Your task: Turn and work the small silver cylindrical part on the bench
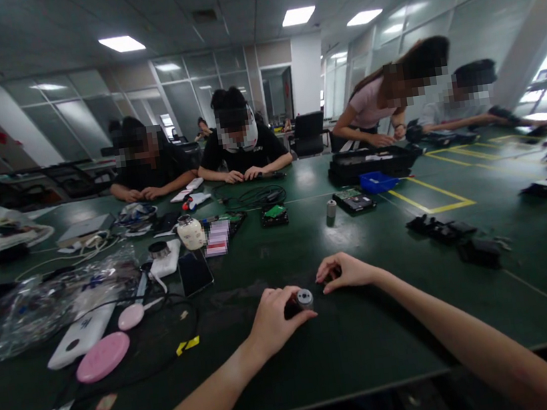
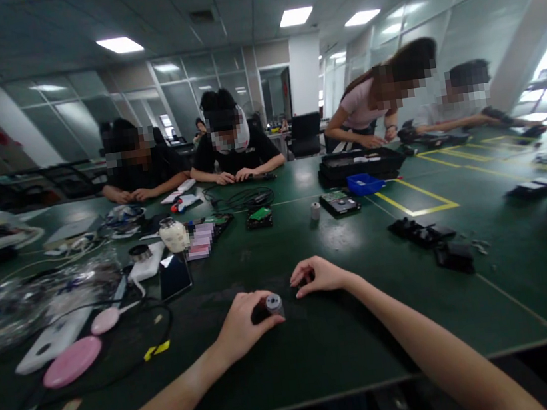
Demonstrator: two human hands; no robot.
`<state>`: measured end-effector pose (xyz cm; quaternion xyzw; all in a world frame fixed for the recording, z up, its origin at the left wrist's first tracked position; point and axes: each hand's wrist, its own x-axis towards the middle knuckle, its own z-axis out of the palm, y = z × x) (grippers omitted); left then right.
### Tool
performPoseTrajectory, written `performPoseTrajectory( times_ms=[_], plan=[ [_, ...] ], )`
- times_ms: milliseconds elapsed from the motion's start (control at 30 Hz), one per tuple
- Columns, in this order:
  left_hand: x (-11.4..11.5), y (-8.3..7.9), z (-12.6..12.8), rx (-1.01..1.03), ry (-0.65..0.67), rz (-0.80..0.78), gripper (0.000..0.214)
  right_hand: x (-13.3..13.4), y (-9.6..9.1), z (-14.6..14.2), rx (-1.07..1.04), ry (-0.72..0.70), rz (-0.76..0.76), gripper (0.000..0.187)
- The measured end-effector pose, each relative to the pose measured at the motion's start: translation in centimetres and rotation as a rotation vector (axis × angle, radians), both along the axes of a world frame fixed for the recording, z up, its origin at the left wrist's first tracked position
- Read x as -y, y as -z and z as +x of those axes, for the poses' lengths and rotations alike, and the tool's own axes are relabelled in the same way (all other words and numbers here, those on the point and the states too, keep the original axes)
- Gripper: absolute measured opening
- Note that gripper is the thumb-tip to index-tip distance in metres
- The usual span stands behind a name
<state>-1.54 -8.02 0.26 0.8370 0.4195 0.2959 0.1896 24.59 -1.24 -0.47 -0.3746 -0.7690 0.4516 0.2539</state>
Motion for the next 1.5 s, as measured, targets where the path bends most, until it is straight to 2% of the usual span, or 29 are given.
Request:
performPoseTrajectory(
  times_ms=[100, 300, 400, 500, 567, 700, 833, 1100, 1500],
  plan=[
    [0.0, 0.0, 0.0, 0.001, 0.006, 0.007, 0.038, 0.1, -0.2, 0.0, 0.055, 0.007, 0.097, 0.044],
    [0.1, -0.3, 0.0, -0.004, 0.000, 0.007, 0.037, 0.3, -0.4, -0.3, -0.052, 0.013, 0.035, 0.037],
    [0.2, -0.3, 0.1, 0.001, -0.003, 0.002, 0.036, 1.0, -0.6, -1.5, -0.129, 0.120, 0.102, 0.033],
    [0.1, -0.2, 0.1, 0.010, -0.007, 0.010, 0.036, 2.5, -1.0, -3.7, -0.325, 0.279, 0.213, 0.026],
    [0.0, 0.0, 0.1, 0.003, -0.007, 0.017, 0.037, 3.7, -1.4, -5.1, -0.391, 0.260, 0.214, 0.024],
    [-0.1, 0.3, 0.0, -0.018, -0.018, 0.025, 0.040, 5.4, -1.8, -6.7, -0.388, 0.195, 0.190, 0.020],
    [-0.1, 0.3, -0.1, -0.011, -0.014, 0.016, 0.044, 5.6, -1.9, -6.6, -0.376, 0.204, 0.199, 0.020],
    [0.0, -0.1, 0.0, 0.008, 0.002, -0.005, 0.035, 6.1, -2.3, -6.4, -0.247, 0.178, 0.303, 0.011],
    [-0.1, 0.2, 0.1, 0.011, -0.007, 0.012, 0.039, 6.1, -2.4, -6.9, -0.235, 0.244, 0.282, 0.021]
  ],
)
